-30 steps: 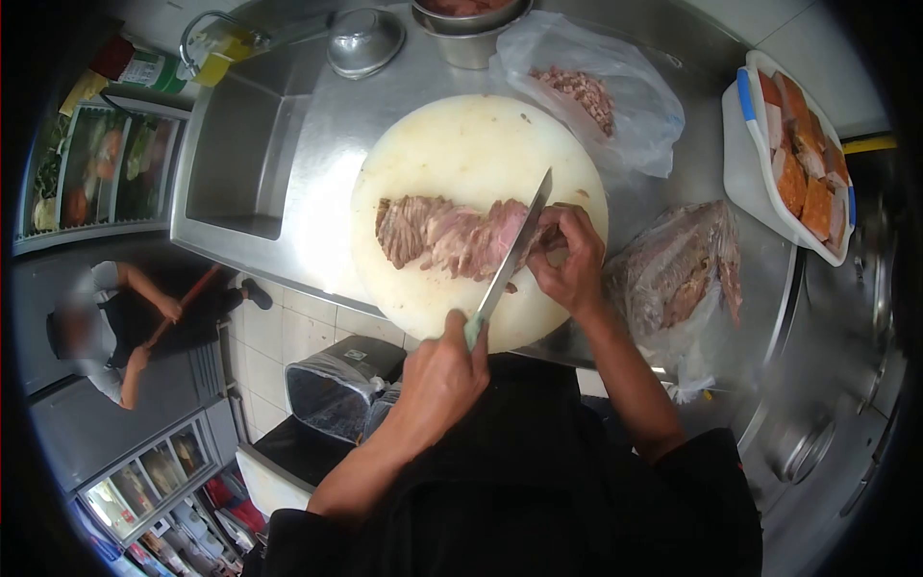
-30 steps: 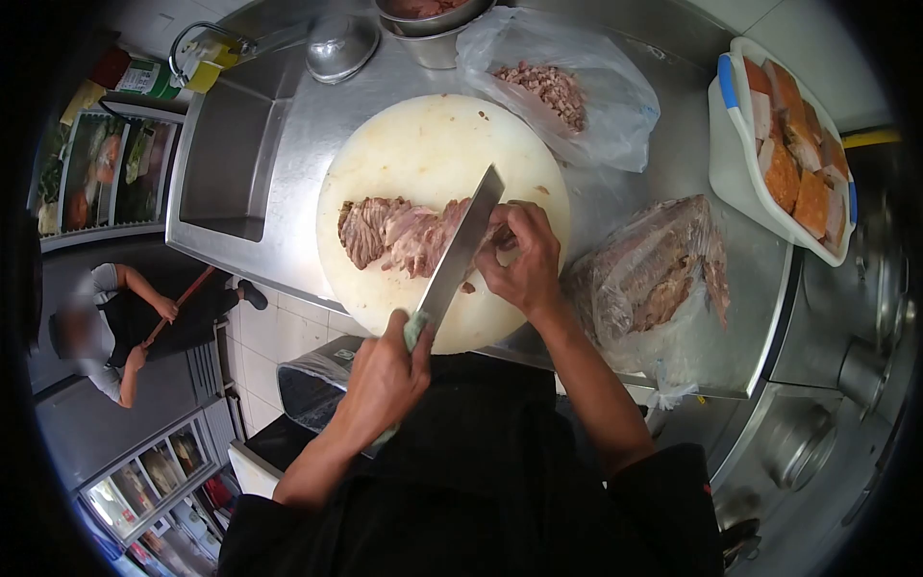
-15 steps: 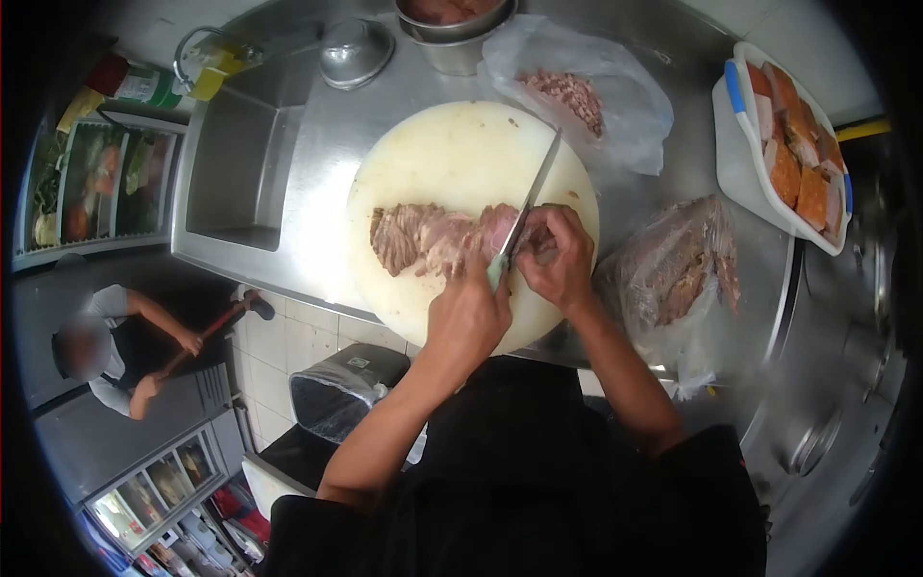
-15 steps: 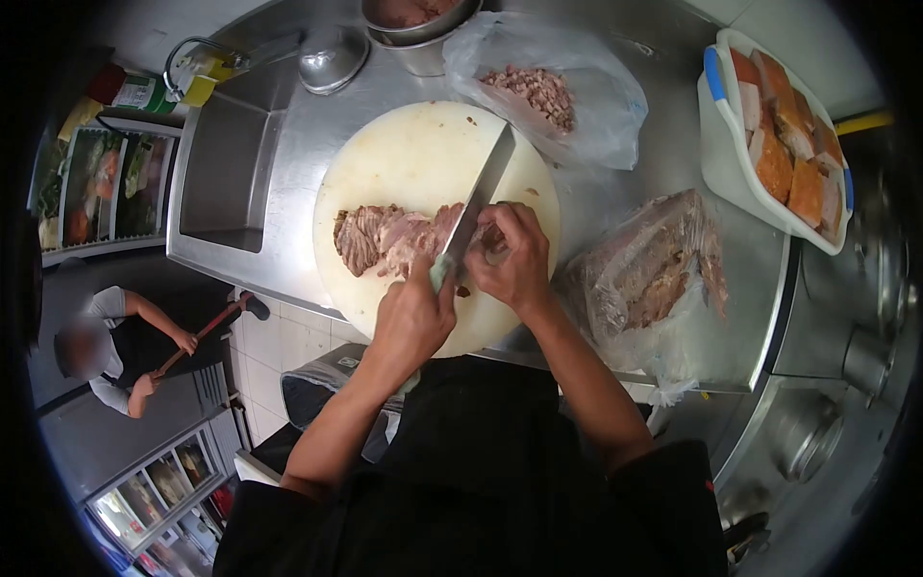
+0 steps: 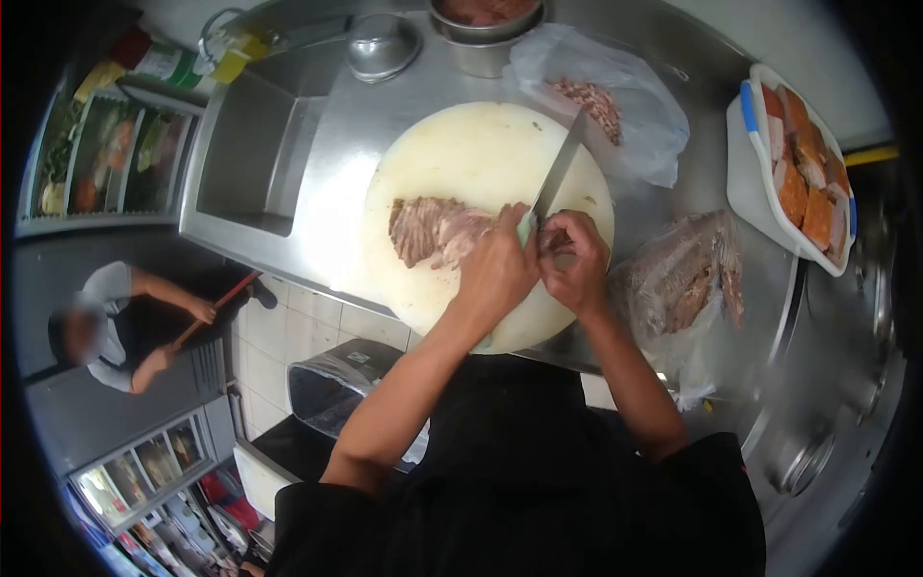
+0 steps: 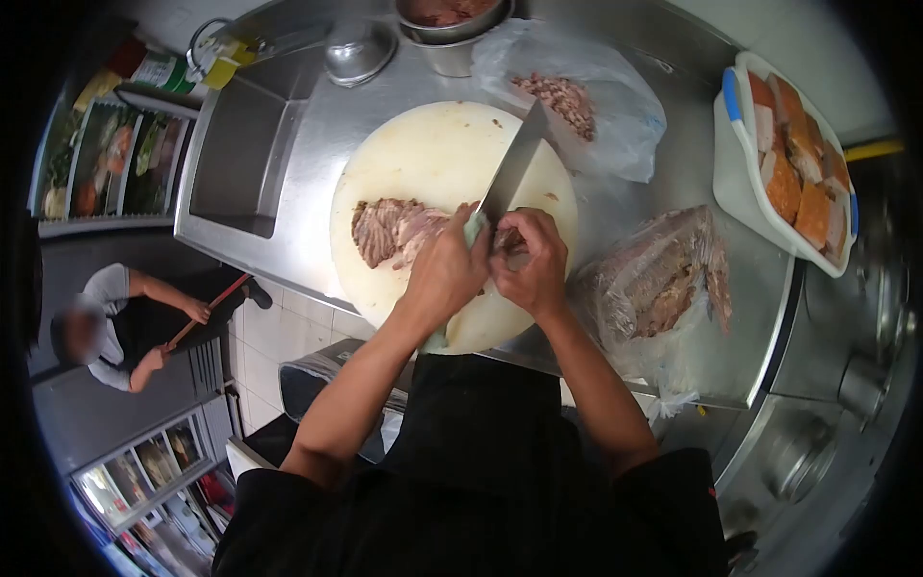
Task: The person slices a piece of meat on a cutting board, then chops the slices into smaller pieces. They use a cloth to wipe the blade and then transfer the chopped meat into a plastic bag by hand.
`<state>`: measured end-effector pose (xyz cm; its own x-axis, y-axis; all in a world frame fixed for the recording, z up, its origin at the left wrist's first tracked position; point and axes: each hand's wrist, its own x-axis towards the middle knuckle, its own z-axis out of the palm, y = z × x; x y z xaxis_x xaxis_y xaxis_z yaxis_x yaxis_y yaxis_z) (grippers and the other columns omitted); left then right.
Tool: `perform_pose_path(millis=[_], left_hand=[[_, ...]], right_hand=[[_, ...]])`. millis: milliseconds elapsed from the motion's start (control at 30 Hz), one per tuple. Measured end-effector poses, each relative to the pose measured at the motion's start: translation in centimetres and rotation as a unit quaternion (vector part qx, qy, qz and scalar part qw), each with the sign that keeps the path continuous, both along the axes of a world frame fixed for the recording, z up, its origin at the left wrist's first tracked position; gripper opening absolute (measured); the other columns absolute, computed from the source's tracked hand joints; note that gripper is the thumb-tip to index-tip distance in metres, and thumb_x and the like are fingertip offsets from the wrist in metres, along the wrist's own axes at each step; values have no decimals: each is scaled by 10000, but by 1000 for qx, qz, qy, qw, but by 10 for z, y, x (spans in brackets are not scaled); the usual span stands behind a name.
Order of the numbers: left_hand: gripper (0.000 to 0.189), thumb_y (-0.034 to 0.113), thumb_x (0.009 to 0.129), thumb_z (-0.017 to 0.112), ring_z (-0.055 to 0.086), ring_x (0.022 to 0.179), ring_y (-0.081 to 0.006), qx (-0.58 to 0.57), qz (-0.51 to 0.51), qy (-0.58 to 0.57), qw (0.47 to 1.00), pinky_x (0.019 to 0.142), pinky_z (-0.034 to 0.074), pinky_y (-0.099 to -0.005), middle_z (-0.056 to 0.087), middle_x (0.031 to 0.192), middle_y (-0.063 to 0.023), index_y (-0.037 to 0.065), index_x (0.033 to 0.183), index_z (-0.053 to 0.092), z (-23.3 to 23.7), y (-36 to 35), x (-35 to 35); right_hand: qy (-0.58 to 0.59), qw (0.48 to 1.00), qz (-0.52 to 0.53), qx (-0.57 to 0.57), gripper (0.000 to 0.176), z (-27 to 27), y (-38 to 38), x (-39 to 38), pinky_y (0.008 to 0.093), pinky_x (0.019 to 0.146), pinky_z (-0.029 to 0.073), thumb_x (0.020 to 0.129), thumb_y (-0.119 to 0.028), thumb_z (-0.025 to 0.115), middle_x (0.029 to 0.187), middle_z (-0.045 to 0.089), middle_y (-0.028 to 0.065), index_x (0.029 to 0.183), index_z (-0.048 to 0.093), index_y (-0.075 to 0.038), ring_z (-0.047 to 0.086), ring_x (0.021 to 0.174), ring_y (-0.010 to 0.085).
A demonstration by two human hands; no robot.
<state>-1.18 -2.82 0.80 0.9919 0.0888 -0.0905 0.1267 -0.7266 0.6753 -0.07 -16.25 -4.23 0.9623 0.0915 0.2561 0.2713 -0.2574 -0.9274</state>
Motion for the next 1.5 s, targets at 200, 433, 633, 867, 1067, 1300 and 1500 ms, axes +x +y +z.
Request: perform_pose_path(millis=[200,433,633,867,1067,1300,1500], left_hand=[[415,305,977,543,651,782,-521,-11,-3,48,999,727,515,-559,647,794,-354,-104,1031,584,10,-1,27],[315,226,958,579,638,724,-527,-49,22,10,999,695,510,-579,624,721,-351,-71,1058,559,57,26,-22],[328,203,961,584,600,585,-534,-19,9,76,997,557,485,-592,585,594,-324,-74,1119,507,62,17,-65],[267,189,976,581,586,611,-550,12,1,103,995,556,473,-579,572,595,-326,-70,1017,529,66,14,-78],[229,167,969,599,572,586,-547,23,-8,104,994,535,458,-587,557,573,-313,-42,945,509,67,18,-94],[228,160,961,607,576,585,-537,34,-2,108,994,538,462,-578,563,585,-318,-46,956,510,60,13,-87],[257,177,951,601,596,570,-527,26,-17,109,993,517,493,-579,574,575,-316,-54,1007,503,63,19,-95]], right_hand=[[0,1000,27,-11,335,1,-7,-2,304,681,595,696,57,668,984,634,120,1022,617,-2,691,774,196],[54,998,-13,42,367,0,-6,-4,287,706,583,715,28,712,925,666,95,1059,587,-2,690,799,162],[53,998,-12,43,366,-2,-4,-4,266,711,567,737,34,713,916,650,62,1075,580,-11,672,810,130],[67,994,-16,79,348,-8,-4,-2,269,684,576,709,40,707,897,659,70,1039,604,-2,680,765,136],[60,995,-17,80,334,-3,-3,-3,269,686,576,710,40,697,883,652,70,1029,606,1,674,757,137],[55,996,-12,67,330,-1,-2,-3,269,687,577,709,36,696,866,637,70,1024,605,2,668,748,140],[67,996,-25,58,347,-6,-1,0,276,674,576,691,10,709,894,634,80,1022,605,0,663,757,146]])
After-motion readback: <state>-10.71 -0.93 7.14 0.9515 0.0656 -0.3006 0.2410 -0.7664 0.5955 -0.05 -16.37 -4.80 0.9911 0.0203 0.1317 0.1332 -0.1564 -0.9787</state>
